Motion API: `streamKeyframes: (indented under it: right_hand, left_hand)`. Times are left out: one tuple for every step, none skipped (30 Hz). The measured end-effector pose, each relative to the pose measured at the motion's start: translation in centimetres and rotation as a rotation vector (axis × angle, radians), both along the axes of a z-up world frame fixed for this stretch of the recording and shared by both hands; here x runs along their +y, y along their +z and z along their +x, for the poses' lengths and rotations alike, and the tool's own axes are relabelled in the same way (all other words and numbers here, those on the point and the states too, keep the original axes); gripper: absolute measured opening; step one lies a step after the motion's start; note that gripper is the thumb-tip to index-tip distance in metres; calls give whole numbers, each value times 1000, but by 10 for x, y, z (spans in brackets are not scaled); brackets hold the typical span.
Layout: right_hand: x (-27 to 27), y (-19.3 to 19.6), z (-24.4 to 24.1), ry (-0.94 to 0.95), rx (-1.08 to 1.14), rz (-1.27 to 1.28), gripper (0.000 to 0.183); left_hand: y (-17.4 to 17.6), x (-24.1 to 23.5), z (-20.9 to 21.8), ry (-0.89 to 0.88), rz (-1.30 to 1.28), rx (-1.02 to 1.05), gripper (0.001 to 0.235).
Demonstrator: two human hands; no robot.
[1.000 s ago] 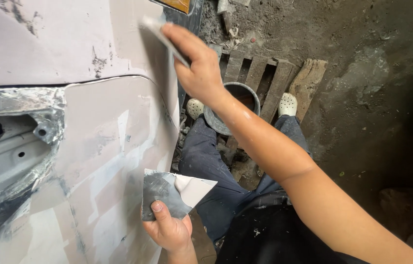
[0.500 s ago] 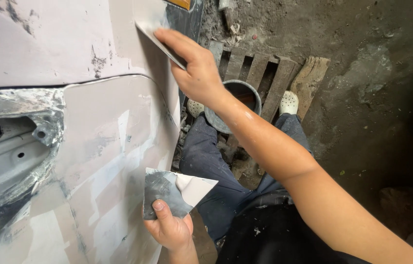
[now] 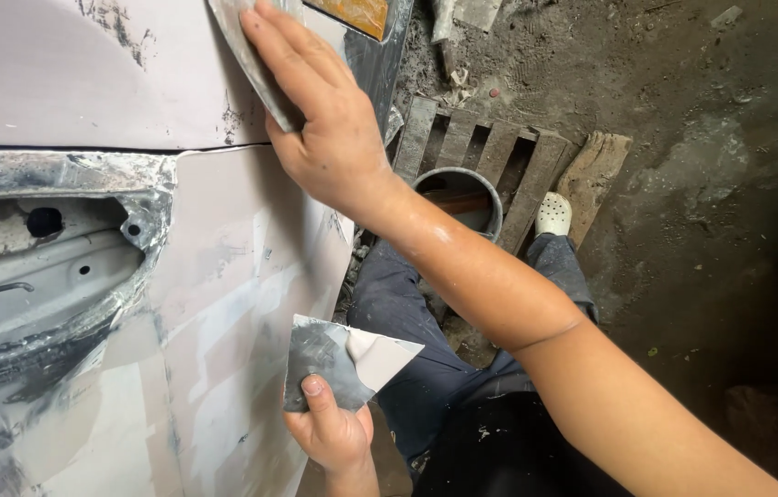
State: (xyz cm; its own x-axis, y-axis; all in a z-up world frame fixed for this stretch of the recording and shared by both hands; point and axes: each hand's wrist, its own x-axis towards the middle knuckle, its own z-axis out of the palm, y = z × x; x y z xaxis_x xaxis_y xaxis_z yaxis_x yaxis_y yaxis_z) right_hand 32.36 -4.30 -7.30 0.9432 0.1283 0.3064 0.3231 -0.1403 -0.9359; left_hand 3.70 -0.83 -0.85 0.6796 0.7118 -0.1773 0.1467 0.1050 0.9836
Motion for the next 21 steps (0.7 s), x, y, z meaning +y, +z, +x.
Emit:
streamKeyframes:
  right_hand:
    - [-1, 3, -1, 7, -5, -11, 57]
    - [-8, 3, -3, 8, -7, -13, 57]
    - [-15, 2, -6, 56, 3, -7, 57]
    - [-22, 2, -9, 103, 13, 0, 58]
    - [-24, -5, -6, 104, 9, -3, 58]
    - [-26, -11, -3, 120, 22, 13, 52]
    - [-28, -17, -1, 138, 35, 31, 47]
    - [-33, -10, 4, 142, 32, 30, 47]
    - [-37, -3, 8, 151, 39, 87, 42]
    - [-41, 4, 12, 160, 46, 145, 38]
    - [-51, 4, 9, 169, 43, 140, 38]
    - [-60, 6, 7, 249, 108, 277, 38]
    - [-68, 8, 8, 333, 167, 407, 39]
    - [-80, 20, 1, 348, 157, 395, 39]
    - [-92, 32, -6, 423, 341, 443, 46]
    - [-103, 44, -13, 500, 528, 487, 54]
    - [-110, 49, -30, 511, 524, 463, 54]
    - [-117, 55, -45, 628, 416, 455, 48]
    - [-124, 63, -58, 730, 296, 447, 42]
    - [-130, 64, -67, 725, 282, 426, 42]
    - [-136, 66, -77, 762, 277, 382, 43]
  left_hand:
    - [0, -1, 1, 4, 3, 1, 45]
    - [-1, -1, 2, 5, 1, -1, 45]
    - [-1, -2, 1, 5, -2, 1, 45]
    - [-2, -2, 1, 5, -6, 4, 45]
    - [-5, -3, 1, 6, -8, 0, 45]
    - [-7, -3, 0, 0, -14, -13, 44]
    - [-9, -3, -2, -3, -18, -25, 43]
    - [-10, -4, -2, 1, -18, -27, 43]
    - [-10, -5, -3, -2, -22, -40, 42]
    - [-10, -5, -4, -4, -25, -53, 40]
    - [-9, -6, -3, 6, -29, -57, 40]
    - [-8, -5, -2, 5, -30, -57, 40]
    - [-9, -4, 1, 9, -34, -67, 39]
    - [-8, -4, 13, 22, -43, -82, 39]
    - [-6, -3, 25, 31, -105, -93, 39]
    - [-4, 0, 37, 39, -167, -105, 39]
    - [-7, -1, 50, 54, -185, -118, 39]
    - [-7, -2, 63, 89, -287, -123, 39]
    - [-7, 2, 82, 102, -388, -132, 40]
    - [-8, 6, 88, 94, -405, -150, 40]
    - [-7, 9, 92, 41, -395, -171, 40]
